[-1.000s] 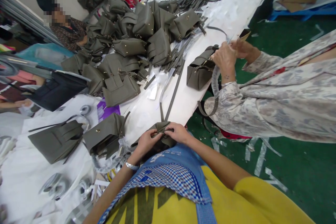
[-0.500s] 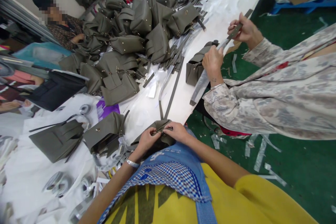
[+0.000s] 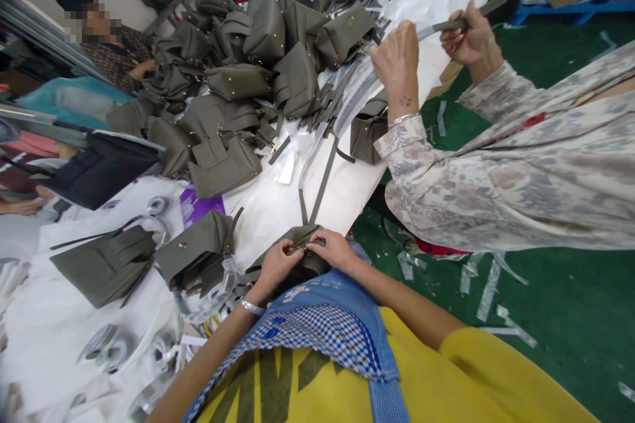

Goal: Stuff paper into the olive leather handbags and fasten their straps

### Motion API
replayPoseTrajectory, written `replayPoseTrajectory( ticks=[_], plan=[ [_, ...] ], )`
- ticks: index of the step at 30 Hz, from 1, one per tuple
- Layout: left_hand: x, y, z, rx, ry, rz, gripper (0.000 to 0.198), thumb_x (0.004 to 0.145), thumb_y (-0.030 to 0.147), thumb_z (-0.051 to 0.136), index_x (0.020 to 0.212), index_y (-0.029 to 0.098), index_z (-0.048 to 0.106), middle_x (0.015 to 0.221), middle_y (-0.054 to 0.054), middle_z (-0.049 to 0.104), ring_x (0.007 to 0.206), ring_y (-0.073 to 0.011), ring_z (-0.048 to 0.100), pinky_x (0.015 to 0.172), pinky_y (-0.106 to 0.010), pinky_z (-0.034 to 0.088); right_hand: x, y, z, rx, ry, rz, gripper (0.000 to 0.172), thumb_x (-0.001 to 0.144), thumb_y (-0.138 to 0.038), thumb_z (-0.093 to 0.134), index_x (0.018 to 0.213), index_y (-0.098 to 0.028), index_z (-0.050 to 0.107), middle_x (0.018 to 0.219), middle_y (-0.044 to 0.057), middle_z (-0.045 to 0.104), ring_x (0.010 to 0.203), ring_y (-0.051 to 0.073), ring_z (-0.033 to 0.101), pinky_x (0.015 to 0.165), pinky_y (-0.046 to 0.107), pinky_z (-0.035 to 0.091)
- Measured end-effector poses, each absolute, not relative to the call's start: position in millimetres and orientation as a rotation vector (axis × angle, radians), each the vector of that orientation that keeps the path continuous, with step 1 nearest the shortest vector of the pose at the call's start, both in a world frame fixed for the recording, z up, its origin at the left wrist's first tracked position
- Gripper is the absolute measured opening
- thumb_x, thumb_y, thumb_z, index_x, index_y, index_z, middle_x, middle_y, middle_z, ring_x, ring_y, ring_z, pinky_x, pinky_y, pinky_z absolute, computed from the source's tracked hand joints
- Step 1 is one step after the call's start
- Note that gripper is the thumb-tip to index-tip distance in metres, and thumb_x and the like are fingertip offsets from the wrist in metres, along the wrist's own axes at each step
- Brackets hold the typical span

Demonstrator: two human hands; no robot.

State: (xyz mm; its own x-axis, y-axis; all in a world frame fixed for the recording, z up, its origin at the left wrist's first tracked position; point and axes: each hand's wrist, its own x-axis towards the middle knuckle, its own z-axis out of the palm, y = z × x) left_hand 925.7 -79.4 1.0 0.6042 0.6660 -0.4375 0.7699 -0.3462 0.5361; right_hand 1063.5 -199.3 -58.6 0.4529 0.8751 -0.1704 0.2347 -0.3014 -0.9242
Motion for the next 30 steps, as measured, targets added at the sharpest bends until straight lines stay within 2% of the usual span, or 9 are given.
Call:
replayPoseTrajectory(
  ticks=[6,12,18,23,26,28,30],
  plan=[
    [924.9,-82.6,-5.6,2.127,1.179,-0.176,0.024,0.075,0.040,0.065,0.069,0.019,0.057,0.064,0.002,0.057,0.063,-0.0145,0.052,0.058,-0.025,0.029,1060.0,-198.8,-55.8,-1.799,-0.996,0.883,0.008,0.083,-0.027,0.068,0.082,-0.019,0.067,0.082,0.001,0.067,0.079,0.017,0.061,0.071,0.027,0.043],
    [920.9,-82.8,-13.8,2.109,1.177,-0.160,0.023,0.074,0.039,0.065,0.069,0.019,0.055,0.064,0.003,0.056,0.062,-0.0133,0.051,0.058,-0.024,0.030,1051.1,-196.4,-55.7,-1.850,-1.025,0.856,0.008,0.082,-0.020,0.068,0.077,-0.019,0.061,0.076,0.000,0.060,0.072,0.015,0.055,0.064,0.025,0.039],
    [922.5,-85.6,-19.5,2.120,1.204,-0.174,0.016,0.075,0.033,0.063,0.072,0.019,0.056,0.065,0.001,0.058,0.064,-0.0157,0.054,0.060,-0.025,0.033,1042.2,-194.4,-56.1,-1.906,-1.037,0.847,0.010,0.085,-0.023,0.066,0.080,-0.018,0.059,0.081,0.001,0.059,0.076,0.016,0.055,0.067,0.026,0.039],
    [924.3,-88.0,-5.9,2.126,1.154,-0.097,0.017,0.076,0.032,0.067,0.085,0.018,0.064,0.076,-0.006,0.067,0.075,-0.0239,0.062,0.069,-0.031,0.043,1050.8,-197.3,-51.8,-1.903,-1.149,0.895,0.010,0.090,-0.030,0.061,0.087,-0.020,0.059,0.083,0.000,0.062,0.076,0.017,0.058,0.067,0.027,0.041],
    [914.6,-82.8,14.6,2.093,1.058,0.029,0.029,0.077,0.037,0.071,0.100,0.020,0.069,0.095,-0.009,0.072,0.091,-0.0261,0.065,0.084,-0.034,0.047,1067.3,-194.0,-35.7,-1.936,-1.329,0.881,0.014,0.093,-0.034,0.058,0.088,-0.021,0.061,0.082,0.002,0.064,0.076,0.019,0.059,0.069,0.030,0.044],
    [896.3,-72.6,27.7,2.062,1.080,0.164,0.035,0.084,0.041,0.064,0.114,0.024,0.066,0.114,-0.008,0.070,0.108,-0.0250,0.062,0.097,-0.034,0.044,1076.5,-184.0,-18.1,-1.955,-1.480,0.744,0.016,0.094,-0.035,0.056,0.094,-0.021,0.063,0.091,0.006,0.067,0.088,0.023,0.061,0.080,0.035,0.045],
    [866.1,-58.1,35.7,2.019,1.210,0.304,0.034,0.093,0.038,0.050,0.121,0.024,0.063,0.125,-0.007,0.065,0.118,-0.0228,0.058,0.106,-0.034,0.039,1077.9,-168.1,1.2,-1.870,-1.610,0.602,0.019,0.095,-0.034,0.055,0.105,-0.021,0.064,0.108,0.009,0.067,0.104,0.026,0.059,0.094,0.040,0.043]
  ],
)
